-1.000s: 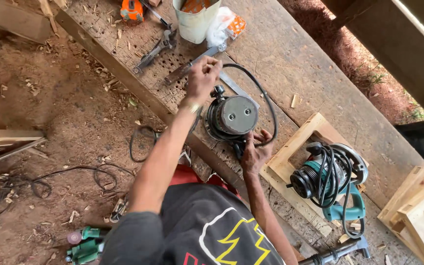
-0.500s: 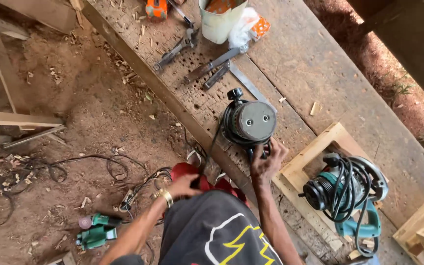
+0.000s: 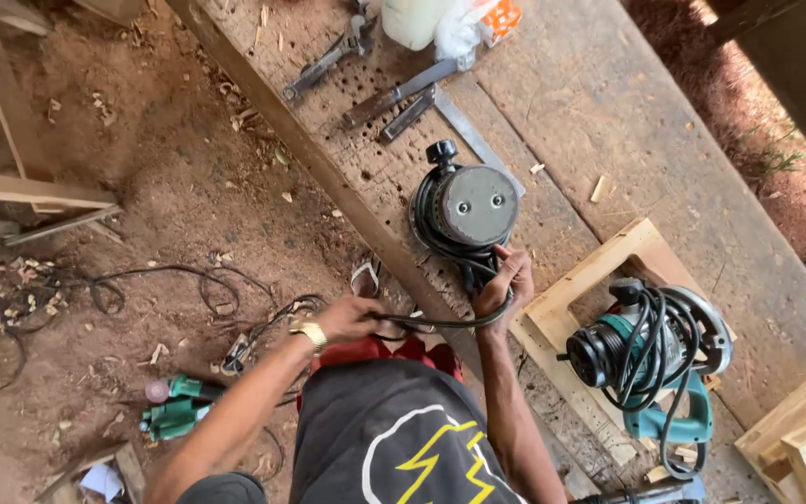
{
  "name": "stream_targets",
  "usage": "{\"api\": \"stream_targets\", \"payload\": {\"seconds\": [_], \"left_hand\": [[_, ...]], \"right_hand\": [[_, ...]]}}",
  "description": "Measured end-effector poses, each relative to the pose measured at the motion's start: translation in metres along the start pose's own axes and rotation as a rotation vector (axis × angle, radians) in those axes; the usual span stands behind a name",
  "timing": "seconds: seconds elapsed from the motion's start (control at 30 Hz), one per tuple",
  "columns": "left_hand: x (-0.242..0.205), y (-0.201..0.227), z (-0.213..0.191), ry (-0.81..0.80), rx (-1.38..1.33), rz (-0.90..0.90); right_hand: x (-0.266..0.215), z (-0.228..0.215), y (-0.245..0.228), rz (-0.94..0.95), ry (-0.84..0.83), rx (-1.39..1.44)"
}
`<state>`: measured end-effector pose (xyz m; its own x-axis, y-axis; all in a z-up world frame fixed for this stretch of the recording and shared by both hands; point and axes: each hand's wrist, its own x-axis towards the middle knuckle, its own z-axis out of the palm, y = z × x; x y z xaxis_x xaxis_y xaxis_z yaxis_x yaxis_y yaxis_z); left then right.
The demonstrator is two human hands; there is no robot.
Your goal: The person adjusts a green electric router on a wooden workbench, using a wrench to tighten a component. They then handle a second teal electric router, adjusting its base and cord.
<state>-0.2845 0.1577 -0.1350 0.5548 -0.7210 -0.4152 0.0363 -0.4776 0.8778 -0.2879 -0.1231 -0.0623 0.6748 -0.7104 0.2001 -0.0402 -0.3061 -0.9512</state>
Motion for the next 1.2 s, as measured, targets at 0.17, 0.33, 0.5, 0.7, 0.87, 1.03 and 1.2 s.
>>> {"api": "stream_targets", "payload": {"seconds": [0.17, 0.33, 0.5, 0.7, 0.87, 1.03, 1.2], "left_hand": [[0.003, 0.093, -0.052, 0.11, -0.152, 0.096], [0.079, 0.218, -0.124, 0.231, -0.438, 0.542], [0.258, 0.15, -0.156, 0.888, 0.173, 0.166], [0.223, -0.034, -0.09, 0.525, 1.307, 0.102], [0.059, -0.007, -0.056, 0.516, 0.298, 0.015], [0.034, -0.034, -0.018, 0.467, 0.33, -0.153], [0.001, -0.007, 0.032, 0.528, 0.537, -0.12]], "right_hand": [[0.02, -0.008, 0.023, 0.338, -0.005, 0.071], [0.029, -0.002, 0.004, 0.233, -0.045, 0.02], [0.028, 0.005, -0.029, 0.295, 0.079, -0.224], [0.022, 0.009, 0.002, 0.185, 0.15, -0.095], [0.017, 0.002, -0.013, 0.059, 0.118, -0.153], [0.018, 0.002, -0.024, 0.011, 0.044, -0.152], [0.013, -0.006, -0.025, -0.079, 0.038, -0.272]]}}
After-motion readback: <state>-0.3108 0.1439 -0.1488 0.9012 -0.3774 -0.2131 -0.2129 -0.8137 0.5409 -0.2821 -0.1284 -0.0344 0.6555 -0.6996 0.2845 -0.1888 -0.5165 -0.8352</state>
